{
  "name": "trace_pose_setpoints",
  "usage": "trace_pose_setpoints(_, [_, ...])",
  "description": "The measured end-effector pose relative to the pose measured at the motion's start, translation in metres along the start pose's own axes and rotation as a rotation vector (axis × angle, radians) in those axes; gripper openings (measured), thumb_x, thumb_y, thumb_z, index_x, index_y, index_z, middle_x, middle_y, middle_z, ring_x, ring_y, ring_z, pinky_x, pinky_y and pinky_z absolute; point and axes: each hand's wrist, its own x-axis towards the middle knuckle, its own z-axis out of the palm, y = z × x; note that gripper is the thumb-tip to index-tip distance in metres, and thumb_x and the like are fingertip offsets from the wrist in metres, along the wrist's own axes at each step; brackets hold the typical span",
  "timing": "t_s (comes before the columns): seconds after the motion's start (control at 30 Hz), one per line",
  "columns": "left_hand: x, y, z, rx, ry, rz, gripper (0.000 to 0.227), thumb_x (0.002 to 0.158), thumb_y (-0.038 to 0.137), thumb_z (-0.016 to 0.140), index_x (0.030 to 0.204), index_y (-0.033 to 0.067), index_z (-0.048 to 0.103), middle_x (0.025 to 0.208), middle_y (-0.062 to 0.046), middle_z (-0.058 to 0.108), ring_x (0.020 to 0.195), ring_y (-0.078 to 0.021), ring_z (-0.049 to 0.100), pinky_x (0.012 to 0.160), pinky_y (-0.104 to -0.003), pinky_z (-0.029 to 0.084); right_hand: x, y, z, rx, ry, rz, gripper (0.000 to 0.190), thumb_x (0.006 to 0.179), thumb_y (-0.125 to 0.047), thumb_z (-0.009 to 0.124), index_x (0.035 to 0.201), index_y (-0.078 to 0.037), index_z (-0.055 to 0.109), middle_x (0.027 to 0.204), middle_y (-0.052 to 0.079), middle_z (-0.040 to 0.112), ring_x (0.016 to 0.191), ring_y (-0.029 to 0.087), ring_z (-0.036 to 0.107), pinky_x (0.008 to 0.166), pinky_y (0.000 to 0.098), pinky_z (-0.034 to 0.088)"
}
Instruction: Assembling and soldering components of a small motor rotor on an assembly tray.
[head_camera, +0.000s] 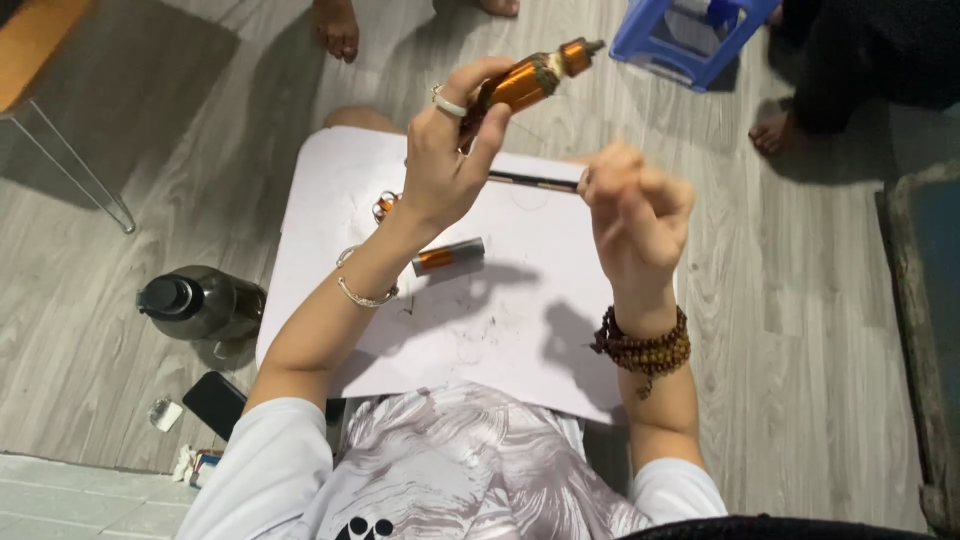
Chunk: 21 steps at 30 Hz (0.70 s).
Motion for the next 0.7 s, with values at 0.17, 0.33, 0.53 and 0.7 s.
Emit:
trace_pose_setpoints(0.17, [-0.004, -0.005, -0.003, -0.241, 0.03, -0.183, 0.037, 0.113, 0.027, 0.049, 0.148, 0.0238, 0.038, 0.076, 0.004, 0.041, 0.063, -0.0084, 0.038, 0.063, -0.025, 0.035, -0.013, -0.001, 0.001, -0.134, -0.183, 0.044, 0.062, 0.103, -0.053, 0.056, 0.13, 0.003, 0.056, 0.102, 0.009, 0.063, 0.06, 0.015, 0.063, 0.066, 0.0249, 0.044])
trace_pose_setpoints(0.33, [0.002, -0.019, -0.004, -0.394, 0.139, -0.235, 0.063, 0.115, 0.015, 0.055, 0.164, 0.0276, 0.018, 0.084, 0.005, 0.032, 0.078, -0.009, 0.036, 0.081, -0.023, 0.038, -0.012, -0.025, 0.024, -0.333, -0.304, -0.07, 0.033, 0.102, -0.031, 0.053, 0.096, -0.003, 0.069, 0.092, 0.013, 0.072, 0.074, 0.024, 0.052, 0.076, 0.0383, 0.043])
trace_pose_setpoints(0.53, [0.01, -0.019, -0.007, -0.545, 0.1, -0.43, 0.038, 0.106, 0.029, 0.05, 0.141, 0.0165, 0.057, 0.073, 0.004, 0.037, 0.058, -0.0062, 0.032, 0.05, -0.021, 0.035, -0.008, -0.031, 0.042, -0.59, -0.741, 0.169, 0.054, 0.11, -0.035, 0.039, 0.154, -0.004, 0.03, 0.123, 0.005, 0.073, 0.093, 0.019, 0.054, 0.097, 0.0346, 0.043])
trace_pose_setpoints(0.7, [0.015, -0.017, -0.006, -0.788, 0.036, -0.608, 0.033, 0.1, 0.033, 0.051, 0.122, 0.009, 0.057, 0.074, 0.005, 0.033, 0.064, -0.0046, 0.03, 0.053, -0.02, 0.031, -0.007, -0.026, 0.045, -0.605, -0.77, 0.331, 0.06, 0.108, -0.037, 0.038, 0.155, -0.008, 0.016, 0.123, 0.009, 0.073, 0.106, 0.024, 0.067, 0.1, 0.0357, 0.049])
